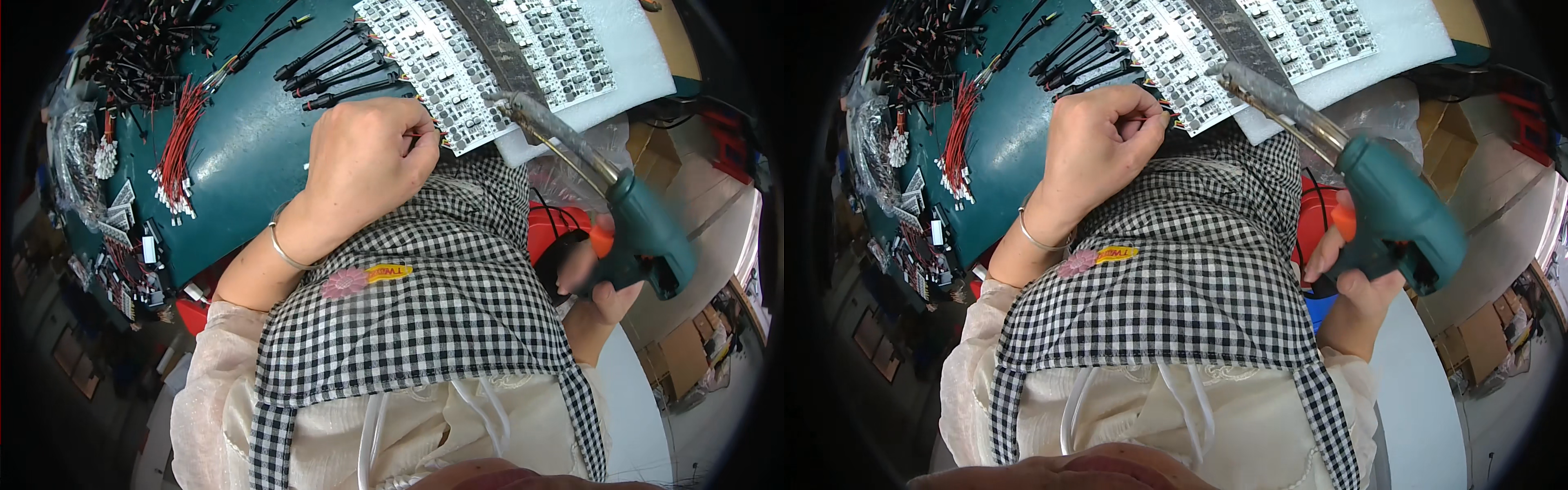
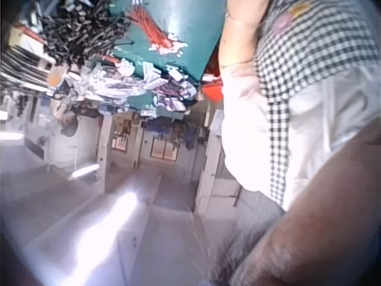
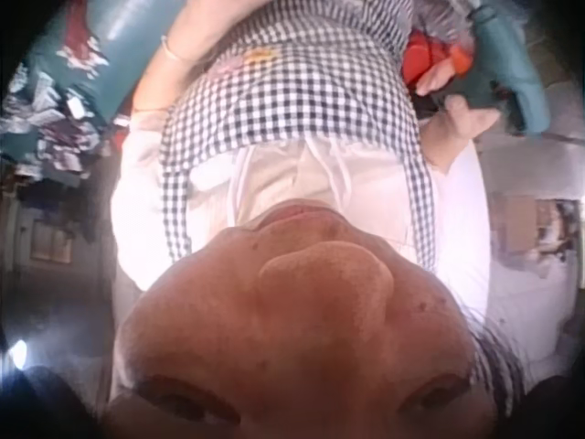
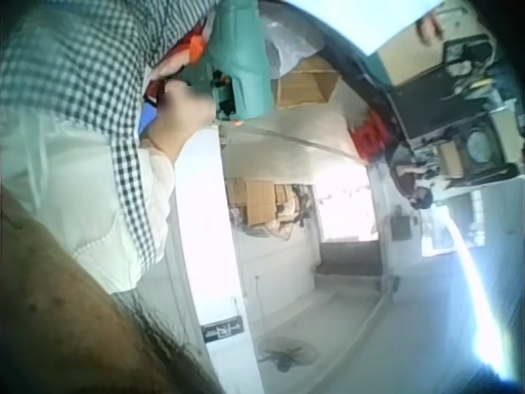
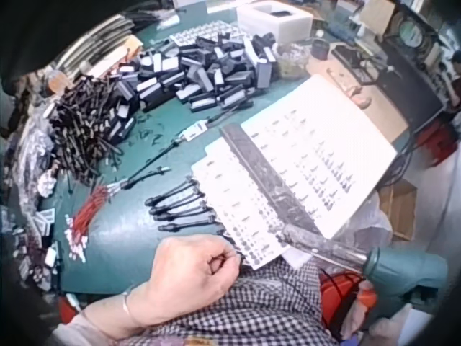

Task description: The person uses a soldering iron to attach wires to a circuit board. They repeatedly pick up individual wires, apply heat to the connection points on the board, and place the finished units on the table. The process involves handling multiple wires and a circuit board throughout the clip.

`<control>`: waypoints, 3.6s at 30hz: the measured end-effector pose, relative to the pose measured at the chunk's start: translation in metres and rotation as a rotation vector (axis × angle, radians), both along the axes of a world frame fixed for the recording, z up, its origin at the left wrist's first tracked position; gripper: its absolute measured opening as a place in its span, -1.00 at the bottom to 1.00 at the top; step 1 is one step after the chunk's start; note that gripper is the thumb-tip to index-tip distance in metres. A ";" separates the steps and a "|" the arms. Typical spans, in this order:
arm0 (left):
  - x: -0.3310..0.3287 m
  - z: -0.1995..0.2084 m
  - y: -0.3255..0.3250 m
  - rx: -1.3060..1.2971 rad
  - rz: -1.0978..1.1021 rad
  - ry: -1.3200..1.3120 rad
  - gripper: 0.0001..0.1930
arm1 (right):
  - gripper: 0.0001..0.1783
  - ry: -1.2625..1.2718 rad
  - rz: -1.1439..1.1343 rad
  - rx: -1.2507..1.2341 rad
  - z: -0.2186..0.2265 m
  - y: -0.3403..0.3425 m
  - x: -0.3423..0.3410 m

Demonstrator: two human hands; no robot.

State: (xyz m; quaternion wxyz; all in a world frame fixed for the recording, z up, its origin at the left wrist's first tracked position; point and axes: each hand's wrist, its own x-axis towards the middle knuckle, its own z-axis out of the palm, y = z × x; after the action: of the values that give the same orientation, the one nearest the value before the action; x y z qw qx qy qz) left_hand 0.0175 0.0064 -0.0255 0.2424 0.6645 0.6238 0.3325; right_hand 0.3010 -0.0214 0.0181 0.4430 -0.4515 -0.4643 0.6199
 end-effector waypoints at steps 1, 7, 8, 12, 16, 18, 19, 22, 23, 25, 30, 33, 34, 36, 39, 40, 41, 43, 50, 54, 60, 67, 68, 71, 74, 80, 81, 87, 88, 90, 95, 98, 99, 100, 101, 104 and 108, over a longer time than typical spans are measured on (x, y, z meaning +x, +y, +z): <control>0.000 0.004 0.001 -0.025 -0.001 -0.004 -0.93 | -0.04 -0.006 -0.005 -0.017 0.001 -0.003 0.001; 0.001 0.003 0.000 -0.072 0.027 -0.003 -0.93 | -0.04 -0.013 0.007 -0.041 -0.007 -0.008 0.013; 0.002 0.003 0.000 -0.072 0.032 0.003 -0.93 | -0.04 -0.017 0.007 -0.049 -0.007 -0.009 0.013; 0.007 0.001 0.000 -0.008 0.050 0.014 -0.94 | -0.05 -0.032 0.011 -0.086 -0.006 -0.008 0.011; 0.009 0.000 -0.001 0.021 0.070 0.040 -0.94 | -0.08 -0.046 0.062 -0.208 0.002 -0.006 0.009; 0.010 -0.002 -0.001 0.031 0.077 0.043 -0.94 | -0.09 -0.045 0.070 -0.245 0.002 -0.007 0.008; 0.011 -0.002 -0.001 0.036 0.079 0.039 -0.94 | -0.10 -0.037 0.057 -0.236 -0.001 -0.007 0.005; 0.012 -0.001 -0.001 0.056 0.086 0.029 -0.94 | -0.11 -0.061 0.098 -0.247 -0.002 -0.006 0.006; 0.012 -0.001 -0.001 0.063 0.088 0.026 -0.94 | -0.11 -0.077 0.123 -0.256 -0.001 -0.006 0.007; 0.012 -0.003 -0.001 0.080 0.079 0.028 -0.94 | -0.11 -0.071 0.114 -0.249 0.000 -0.007 0.005; 0.013 0.000 -0.002 0.044 0.092 0.065 -0.90 | -0.15 -0.108 0.153 -0.226 0.001 -0.003 0.003; 0.014 -0.001 -0.002 0.054 0.099 0.077 -0.89 | -0.19 -0.104 0.157 -0.205 0.000 -0.003 0.003; 0.014 -0.002 -0.002 0.064 0.096 0.086 -0.88 | -0.21 -0.095 0.156 -0.207 0.000 -0.003 0.004; 0.015 -0.003 -0.002 0.075 0.092 0.099 -0.88 | -0.21 -0.113 0.122 -0.194 0.001 -0.003 0.003; 0.015 -0.005 -0.002 0.104 0.085 0.101 -0.89 | -0.16 -0.150 0.022 -0.161 0.006 -0.001 -0.010; 0.015 -0.006 -0.002 0.129 0.080 0.096 -0.90 | -0.16 -0.135 -0.014 -0.156 0.009 0.000 -0.014; 0.015 -0.008 -0.001 0.154 0.074 0.092 -0.90 | -0.15 -0.120 -0.049 -0.151 0.011 0.000 -0.015; 0.015 -0.006 -0.001 0.149 0.072 0.100 -0.90 | -0.24 -0.027 0.054 -0.143 0.005 0.002 -0.001; 0.015 -0.006 -0.002 0.151 0.069 0.101 -0.90 | -0.22 0.047 0.099 -0.117 0.000 0.003 0.012; 0.013 -0.004 -0.001 0.148 0.064 0.101 -0.90 | -0.15 0.113 0.005 -0.095 0.006 0.010 0.012; 0.013 -0.005 -0.001 0.138 0.061 0.095 -0.91 | -0.11 0.113 -0.020 -0.061 0.005 0.008 0.011; 0.011 -0.004 -0.001 0.116 0.042 0.087 -0.93 | -0.09 0.098 -0.029 -0.076 0.004 0.003 0.011; 0.010 -0.002 -0.001 0.103 0.033 0.083 -0.93 | -0.08 0.092 -0.034 -0.076 0.006 0.003 0.011; 0.007 0.000 0.000 -0.018 0.022 0.001 -0.93 | -0.11 0.046 -0.066 -0.082 0.010 0.003 0.004; 0.002 0.001 0.002 -0.057 0.000 -0.054 -0.93 | -0.13 -0.013 -0.072 -0.069 0.011 0.002 0.000; 0.007 -0.001 -0.003 0.041 0.010 0.062 -0.92 | -0.15 -0.111 -0.068 -0.099 0.013 -0.006 -0.005; 0.007 -0.001 -0.003 0.044 0.002 0.063 -0.92 | -0.17 -0.107 -0.062 -0.125 0.013 -0.006 -0.005; 0.009 -0.002 -0.001 0.086 -0.001 0.076 -0.92 | -0.29 -0.076 -0.030 -0.222 0.017 -0.009 0.002; 0.009 -0.001 -0.001 0.086 0.001 0.087 -0.91 | -0.32 -0.080 -0.022 -0.226 0.018 -0.008 0.002; 0.010 -0.002 -0.002 0.100 0.009 0.106 -0.90 | -0.36 -0.070 -0.012 -0.236 0.017 -0.009 0.003; 0.012 -0.002 -0.003 0.131 0.027 0.134 -0.89 | -0.43 -0.082 0.022 -0.239 0.019 -0.008 0.000; 0.012 -0.002 -0.002 0.140 0.022 0.126 -0.89 | -0.31 -0.200 -0.031 -0.238 0.018 -0.011 -0.004; 0.012 -0.002 -0.002 0.140 0.018 0.125 -0.89 | -0.24 -0.257 -0.068 -0.229 0.017 -0.014 -0.007; 0.013 -0.002 -0.002 0.139 0.014 0.125 -0.89 | -0.25 -0.266 -0.079 -0.208 0.018 -0.014 -0.010; 0.013 -0.002 -0.001 0.139 0.009 0.125 -0.89 | -0.27 -0.275 -0.090 -0.186 0.021 -0.013 -0.012; 0.012 -0.001 -0.002 0.145 0.011 0.135 -0.89 | -0.30 -0.323 -0.044 -0.153 0.021 -0.012 -0.009; 0.012 -0.002 -0.001 0.144 0.008 0.139 -0.89 | -0.36 -0.288 0.003 -0.232 0.025 -0.012 0.001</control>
State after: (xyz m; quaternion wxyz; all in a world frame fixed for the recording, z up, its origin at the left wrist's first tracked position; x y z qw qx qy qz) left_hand 0.0296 0.0051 -0.0277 0.1490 0.6992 0.6161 0.3305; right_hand 0.3017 -0.0332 0.0436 0.3161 -0.5830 -0.4490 0.5988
